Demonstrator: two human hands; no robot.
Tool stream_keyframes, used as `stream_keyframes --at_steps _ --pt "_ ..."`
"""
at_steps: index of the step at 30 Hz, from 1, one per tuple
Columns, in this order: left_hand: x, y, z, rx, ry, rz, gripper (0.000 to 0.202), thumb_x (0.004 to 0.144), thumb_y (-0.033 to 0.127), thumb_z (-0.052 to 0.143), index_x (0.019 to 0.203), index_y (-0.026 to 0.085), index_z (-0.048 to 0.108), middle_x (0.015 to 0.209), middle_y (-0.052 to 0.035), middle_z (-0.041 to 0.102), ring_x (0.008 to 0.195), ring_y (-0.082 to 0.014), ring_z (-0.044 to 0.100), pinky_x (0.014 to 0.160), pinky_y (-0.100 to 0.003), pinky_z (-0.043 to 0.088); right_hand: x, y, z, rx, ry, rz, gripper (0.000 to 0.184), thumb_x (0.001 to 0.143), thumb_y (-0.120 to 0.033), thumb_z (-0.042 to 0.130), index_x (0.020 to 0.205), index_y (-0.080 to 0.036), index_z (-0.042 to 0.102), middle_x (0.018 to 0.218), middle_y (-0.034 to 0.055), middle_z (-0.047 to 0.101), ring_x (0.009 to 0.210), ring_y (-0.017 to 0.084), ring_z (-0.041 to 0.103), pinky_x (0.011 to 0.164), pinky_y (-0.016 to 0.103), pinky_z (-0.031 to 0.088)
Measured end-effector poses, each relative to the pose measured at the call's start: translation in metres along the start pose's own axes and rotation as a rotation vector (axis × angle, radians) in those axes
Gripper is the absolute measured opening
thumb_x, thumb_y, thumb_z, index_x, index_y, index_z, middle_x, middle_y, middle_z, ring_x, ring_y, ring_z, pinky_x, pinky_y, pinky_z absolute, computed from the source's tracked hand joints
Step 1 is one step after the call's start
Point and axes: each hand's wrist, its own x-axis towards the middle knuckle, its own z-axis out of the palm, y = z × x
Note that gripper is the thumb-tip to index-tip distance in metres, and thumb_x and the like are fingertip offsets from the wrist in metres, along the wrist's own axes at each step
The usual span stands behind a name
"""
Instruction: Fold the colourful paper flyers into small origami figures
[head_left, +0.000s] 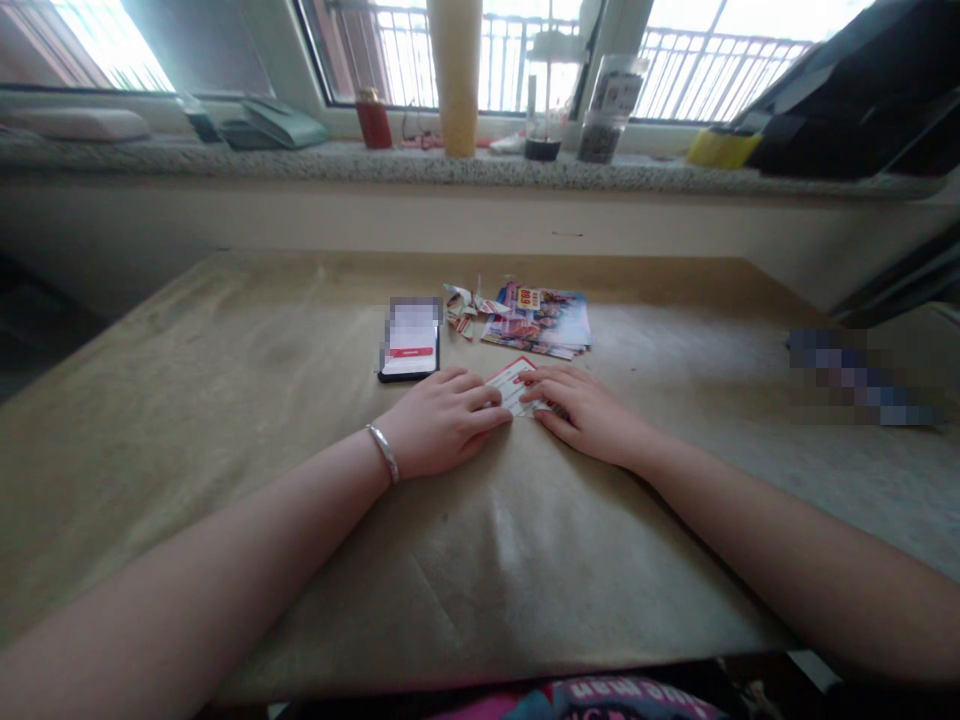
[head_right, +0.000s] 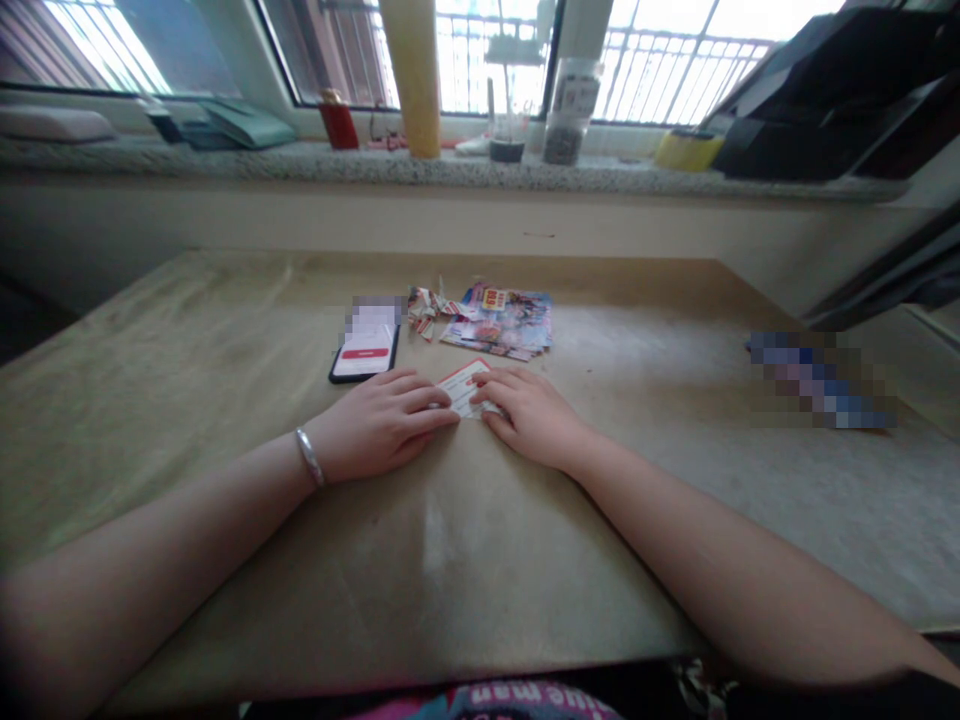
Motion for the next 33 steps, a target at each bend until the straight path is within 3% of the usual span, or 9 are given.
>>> stream_keyframes --at_steps 7,14,22,28,33 --pt "-0.004 -0.003 -0.001 0.005 -0.017 0.001 0.029 0.09 0.026 0.046 0.115 0.023 0.059 0.111 -0.0061 0.061 0.104 -0.0216 0.053 0.096 -0.039 0.039 -0.001 0.0 0.001 0.023 0.015 0.002 0.025 0.084 -0.018 0.054 0.108 -0.022 0.062 0.129 0.0086 0.058 0.122 0.023 0.051 0.103 0.046 0.04" --pt "-0.009 -0.006 -0.007 0.017 0.031 -0.017 0.027 0.088 0.025 0.051 0.112 0.027 0.062 0.108 -0.0033 0.063 0.105 -0.0213 0.054 0.106 -0.047 0.031 -0.002 0.001 0.001 0.048 0.024 -0.003 0.025 0.084 -0.018 0.055 0.107 -0.022 0.063 0.13 0.0092 0.058 0.123 0.023 0.05 0.103 0.046 0.04" --pt "-0.013 -0.013 -0.014 0.002 -0.016 -0.008 0.026 0.087 0.024 0.051 0.109 0.028 0.064 0.107 -0.002 0.065 0.103 -0.0212 0.055 0.105 -0.049 0.032 -0.003 0.0 -0.001 0.036 0.016 -0.004 0.024 0.084 -0.017 0.054 0.106 -0.021 0.063 0.129 0.0094 0.058 0.123 0.023 0.05 0.103 0.046 0.041" --pt "-0.014 -0.012 -0.017 0.027 0.021 -0.033 0.027 0.079 0.021 0.057 0.103 0.028 0.067 0.105 0.0001 0.067 0.112 -0.0233 0.051 0.112 -0.052 0.021 -0.004 0.003 0.0 0.063 0.029 -0.013 0.023 0.084 -0.017 0.054 0.105 -0.022 0.063 0.129 0.0091 0.058 0.123 0.022 0.05 0.103 0.046 0.04" --pt "-0.014 -0.013 -0.019 0.031 0.001 -0.039 0.024 0.076 0.021 0.058 0.098 0.026 0.068 0.102 -0.0002 0.067 0.11 -0.0229 0.053 0.112 -0.051 0.022 -0.004 0.002 -0.001 0.065 0.033 -0.02 0.023 0.084 -0.017 0.053 0.105 -0.022 0.063 0.129 0.0097 0.059 0.123 0.023 0.05 0.102 0.047 0.041"
